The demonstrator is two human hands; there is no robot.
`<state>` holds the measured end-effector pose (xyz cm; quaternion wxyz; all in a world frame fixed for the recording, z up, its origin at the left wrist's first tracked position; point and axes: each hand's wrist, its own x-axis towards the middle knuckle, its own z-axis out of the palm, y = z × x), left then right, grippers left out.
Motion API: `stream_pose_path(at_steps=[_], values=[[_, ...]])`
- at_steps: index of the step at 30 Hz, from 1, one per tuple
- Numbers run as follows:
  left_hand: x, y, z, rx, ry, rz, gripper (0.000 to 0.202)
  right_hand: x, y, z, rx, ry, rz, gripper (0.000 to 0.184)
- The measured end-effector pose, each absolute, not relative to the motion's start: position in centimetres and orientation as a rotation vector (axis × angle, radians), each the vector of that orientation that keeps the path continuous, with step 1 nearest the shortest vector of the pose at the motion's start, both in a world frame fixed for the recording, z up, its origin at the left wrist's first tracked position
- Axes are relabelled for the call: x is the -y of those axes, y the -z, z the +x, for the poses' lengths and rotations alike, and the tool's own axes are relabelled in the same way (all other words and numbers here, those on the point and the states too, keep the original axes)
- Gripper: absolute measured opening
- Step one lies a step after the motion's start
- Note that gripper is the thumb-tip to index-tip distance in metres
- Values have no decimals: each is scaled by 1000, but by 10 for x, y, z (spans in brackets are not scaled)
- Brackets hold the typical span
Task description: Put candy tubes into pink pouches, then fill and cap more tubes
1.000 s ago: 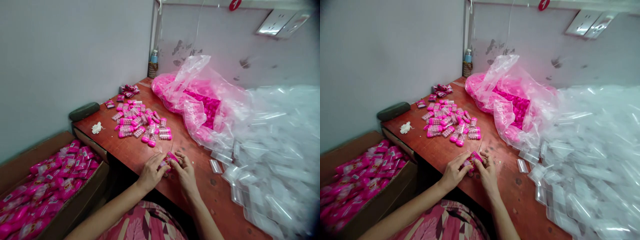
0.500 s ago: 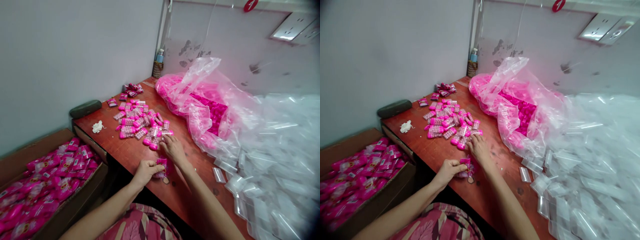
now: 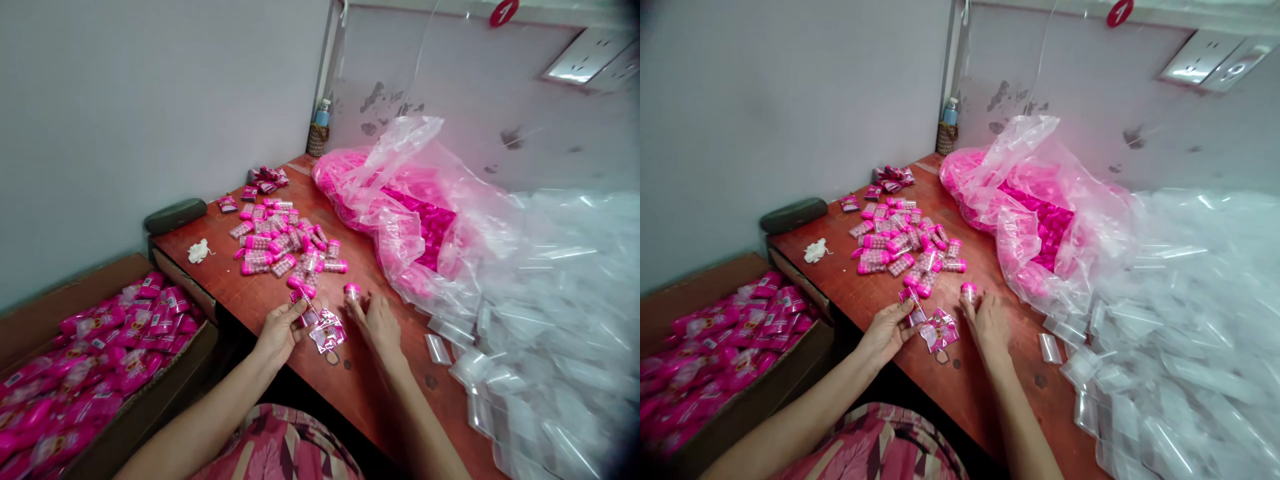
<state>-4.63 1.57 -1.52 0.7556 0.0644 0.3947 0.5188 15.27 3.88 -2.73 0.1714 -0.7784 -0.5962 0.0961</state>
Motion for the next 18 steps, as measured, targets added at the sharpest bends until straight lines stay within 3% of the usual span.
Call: stream_pose_path(at_steps=[7,13,18], values=[[-17,9,-50,-899,-1263,-30,5,-50,17,141,1682,-590,-2106,33],[-24,12,-43,-895,-1273,-122,7,19,14,106,1202,-1310,-1512,32],[-24,13,-31,-842,-1230,-102,9,40,20,80,1104,-1388,-1454,29]])
